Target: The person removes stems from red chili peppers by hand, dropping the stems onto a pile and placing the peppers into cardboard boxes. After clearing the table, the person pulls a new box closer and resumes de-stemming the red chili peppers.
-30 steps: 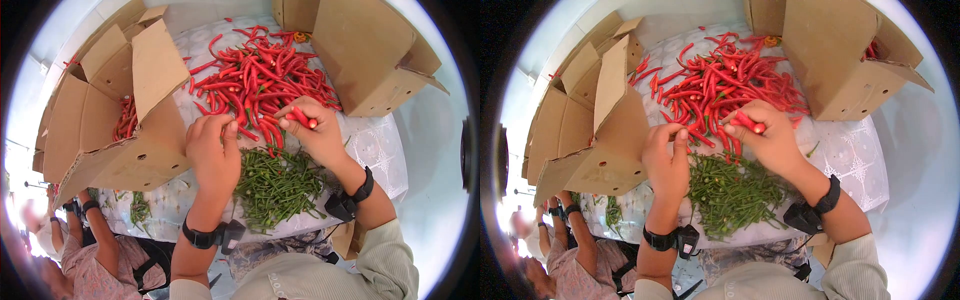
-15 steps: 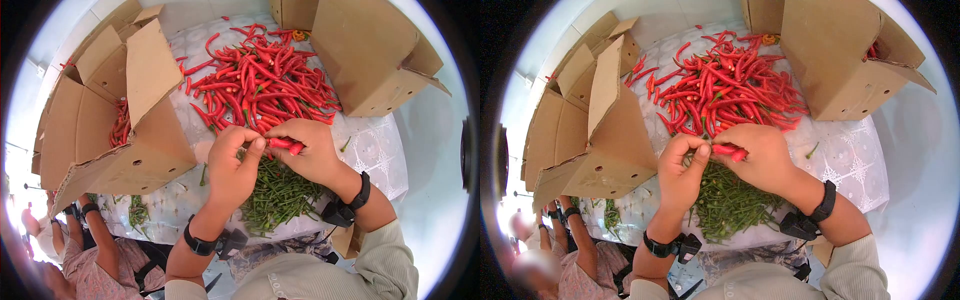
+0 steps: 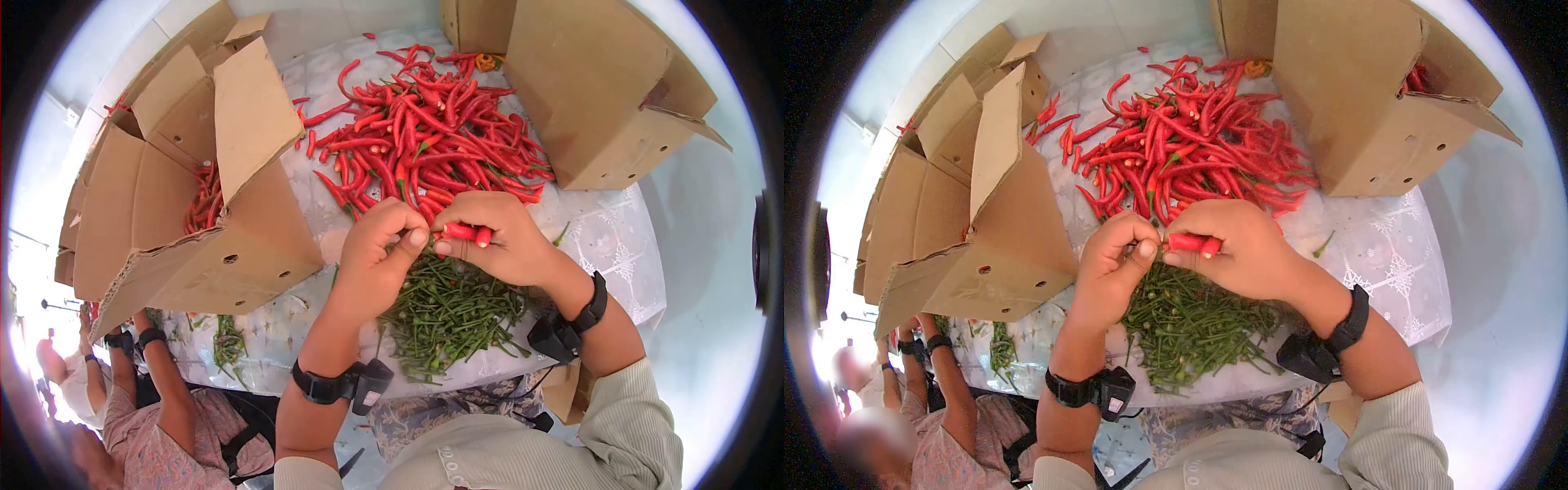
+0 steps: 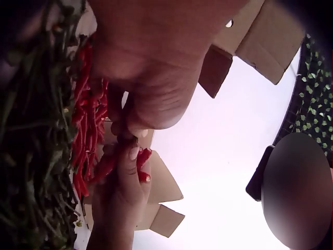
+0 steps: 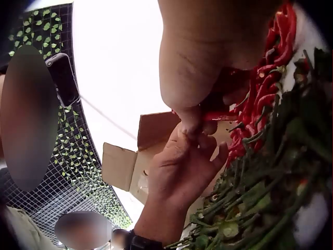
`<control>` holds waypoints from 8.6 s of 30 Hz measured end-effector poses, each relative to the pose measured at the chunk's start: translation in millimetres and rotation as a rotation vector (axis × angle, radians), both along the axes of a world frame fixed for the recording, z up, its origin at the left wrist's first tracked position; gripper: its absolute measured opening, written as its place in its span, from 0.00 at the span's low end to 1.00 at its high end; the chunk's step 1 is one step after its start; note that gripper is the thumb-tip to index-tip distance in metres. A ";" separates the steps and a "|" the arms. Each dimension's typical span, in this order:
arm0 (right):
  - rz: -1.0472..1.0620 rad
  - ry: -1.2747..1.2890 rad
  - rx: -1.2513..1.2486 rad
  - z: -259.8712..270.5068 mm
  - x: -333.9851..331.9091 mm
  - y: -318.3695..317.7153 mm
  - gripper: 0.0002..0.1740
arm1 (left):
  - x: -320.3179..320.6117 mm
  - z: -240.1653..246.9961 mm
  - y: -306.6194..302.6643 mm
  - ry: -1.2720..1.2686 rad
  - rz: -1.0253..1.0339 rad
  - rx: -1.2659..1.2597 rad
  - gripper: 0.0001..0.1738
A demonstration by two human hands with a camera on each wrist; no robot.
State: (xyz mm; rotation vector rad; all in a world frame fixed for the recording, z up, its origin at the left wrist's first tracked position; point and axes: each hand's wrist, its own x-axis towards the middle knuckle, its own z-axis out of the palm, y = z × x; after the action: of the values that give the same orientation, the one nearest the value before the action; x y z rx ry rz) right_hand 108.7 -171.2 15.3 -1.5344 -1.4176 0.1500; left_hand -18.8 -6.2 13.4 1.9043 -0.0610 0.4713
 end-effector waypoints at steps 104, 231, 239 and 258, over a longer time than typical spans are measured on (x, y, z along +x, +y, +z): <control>-0.983 -0.724 0.407 194.0 74.5 -68.4 0.14 | 2.0 -7.2 -9.4 -0.054 0.396 -0.310 0.09; 0.298 0.731 -0.157 13.6 9.9 -3.3 0.10 | -4.7 1.5 -7.6 -0.008 -0.117 -0.547 0.06; -0.123 0.760 -0.089 26.2 37.0 -16.4 0.14 | -6.3 13.5 -10.3 0.018 -0.092 0.024 0.06; -0.557 0.236 -0.125 16.9 19.5 -3.3 0.14 | -3.3 13.4 -18.9 -0.036 0.187 0.245 0.05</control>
State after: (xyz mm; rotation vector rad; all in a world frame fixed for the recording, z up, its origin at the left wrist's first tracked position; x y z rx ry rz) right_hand 128.2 -174.5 32.2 -1.8885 -0.7732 0.0762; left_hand -22.0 -25.1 26.8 2.1526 0.0377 0.6489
